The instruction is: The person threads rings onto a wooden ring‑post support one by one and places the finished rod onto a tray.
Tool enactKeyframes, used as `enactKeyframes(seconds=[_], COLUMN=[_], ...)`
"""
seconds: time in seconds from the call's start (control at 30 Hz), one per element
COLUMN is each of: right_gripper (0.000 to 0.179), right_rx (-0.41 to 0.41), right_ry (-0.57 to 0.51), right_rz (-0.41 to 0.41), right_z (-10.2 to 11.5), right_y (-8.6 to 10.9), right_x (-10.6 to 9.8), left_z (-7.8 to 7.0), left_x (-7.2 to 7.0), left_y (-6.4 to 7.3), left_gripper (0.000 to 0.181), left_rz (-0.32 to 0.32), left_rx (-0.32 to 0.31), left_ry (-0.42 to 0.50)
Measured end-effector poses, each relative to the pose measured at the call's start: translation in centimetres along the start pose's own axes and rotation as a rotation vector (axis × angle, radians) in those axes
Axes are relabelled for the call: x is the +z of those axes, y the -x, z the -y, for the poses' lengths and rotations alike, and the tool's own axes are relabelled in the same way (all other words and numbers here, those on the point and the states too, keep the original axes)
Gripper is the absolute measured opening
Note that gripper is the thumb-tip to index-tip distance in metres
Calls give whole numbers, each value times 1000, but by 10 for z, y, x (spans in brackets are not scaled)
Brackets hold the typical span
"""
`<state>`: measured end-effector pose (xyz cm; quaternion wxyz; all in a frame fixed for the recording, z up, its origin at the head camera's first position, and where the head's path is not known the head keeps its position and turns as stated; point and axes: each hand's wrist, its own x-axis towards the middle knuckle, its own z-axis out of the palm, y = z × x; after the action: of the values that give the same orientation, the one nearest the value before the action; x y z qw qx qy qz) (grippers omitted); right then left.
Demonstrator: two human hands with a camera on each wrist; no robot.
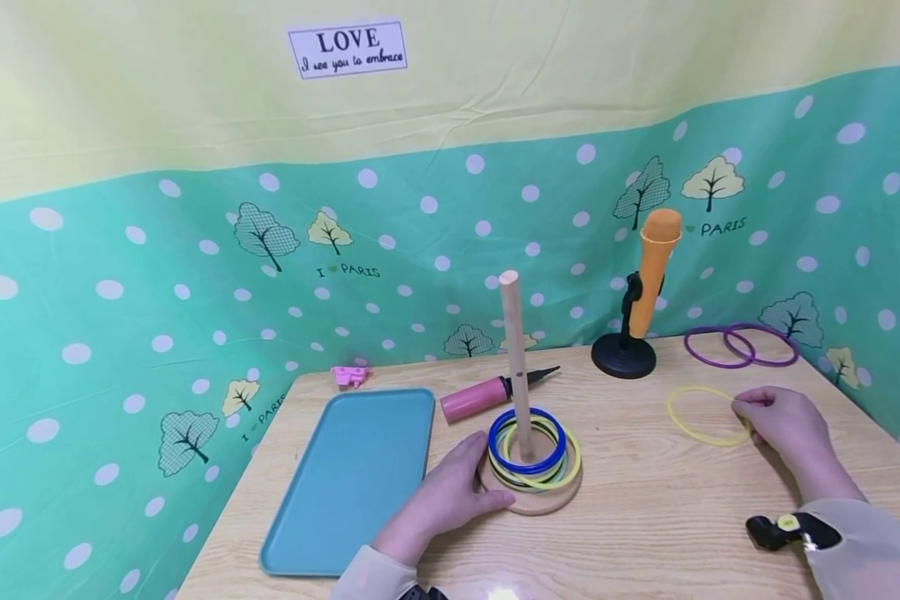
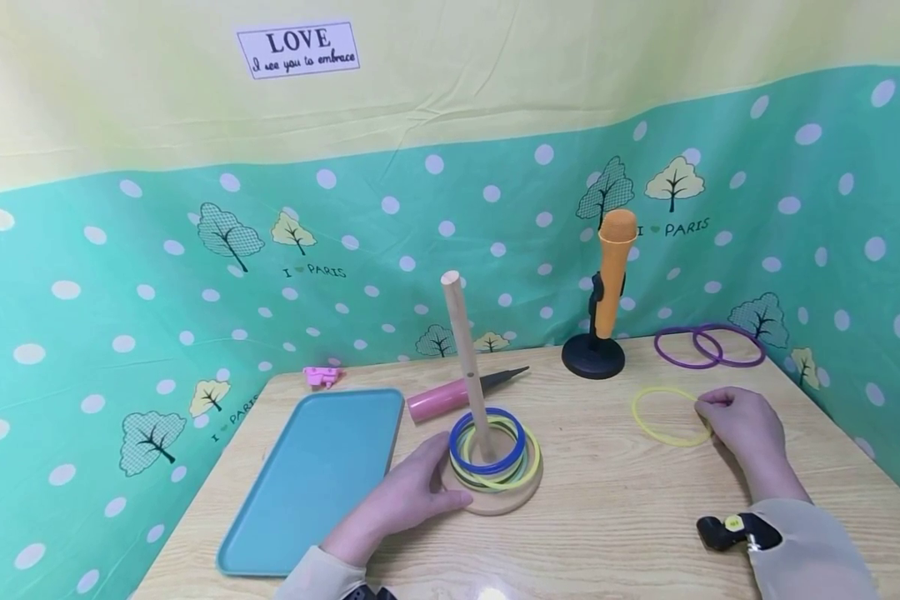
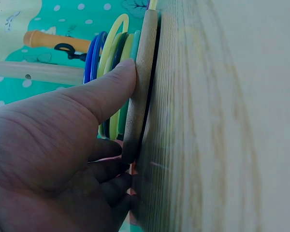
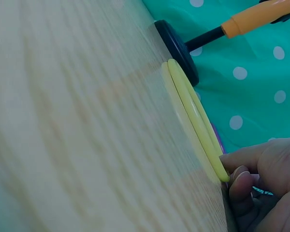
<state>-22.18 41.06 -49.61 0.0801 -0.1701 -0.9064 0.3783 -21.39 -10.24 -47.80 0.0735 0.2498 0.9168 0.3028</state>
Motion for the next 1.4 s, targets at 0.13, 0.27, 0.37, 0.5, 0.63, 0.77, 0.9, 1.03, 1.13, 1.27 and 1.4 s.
enactKeyframes(seconds=[0.13, 0.27, 0.37, 0.5, 0.63, 0.77, 0.9, 1.03, 1.13, 1.27, 1.4], right_gripper=[41, 43, 45, 47, 49, 53, 55, 54, 54, 55, 56], right_rx=[-10, -21, -20, -15, -5, 13, 49, 78, 86, 94, 100], right_ry=[14, 31, 38, 33, 3, -30, -69, -113, -131, -149, -158], right_rz=[-6, -8, -10, -22, -28, -25, -15, -11, -13, -14, -10], right_z=[0, 0, -1, -2, -3, -3, -1, 1, 1, 2, 2], right_y=[0, 1, 1, 0, 0, 1, 1, 2, 2, 2, 1], right_x=[0, 0, 0, 0, 0, 0, 0, 1, 1, 1, 2], left_z=[0, 0, 0, 1, 1, 2, 2, 1, 0, 1, 1], left_x=[0, 0, 0, 1, 1, 2, 2, 2, 1, 2, 2], left_y=[0, 0, 0, 0, 0, -1, -2, 0, 0, 0, 0], left_gripper=[105, 105, 106, 106, 106, 105, 104, 105, 106, 105, 105], left_rz=[-2, 0, 1, -2, -6, -3, 2, 4, 3, -1, -4], left_rx=[2, -4, -6, -3, -1, 1, 5, 3, 1, 8, 15], left_ry=[3, 2, -1, -3, -1, 8, 25, 27, 22, 21, 17])
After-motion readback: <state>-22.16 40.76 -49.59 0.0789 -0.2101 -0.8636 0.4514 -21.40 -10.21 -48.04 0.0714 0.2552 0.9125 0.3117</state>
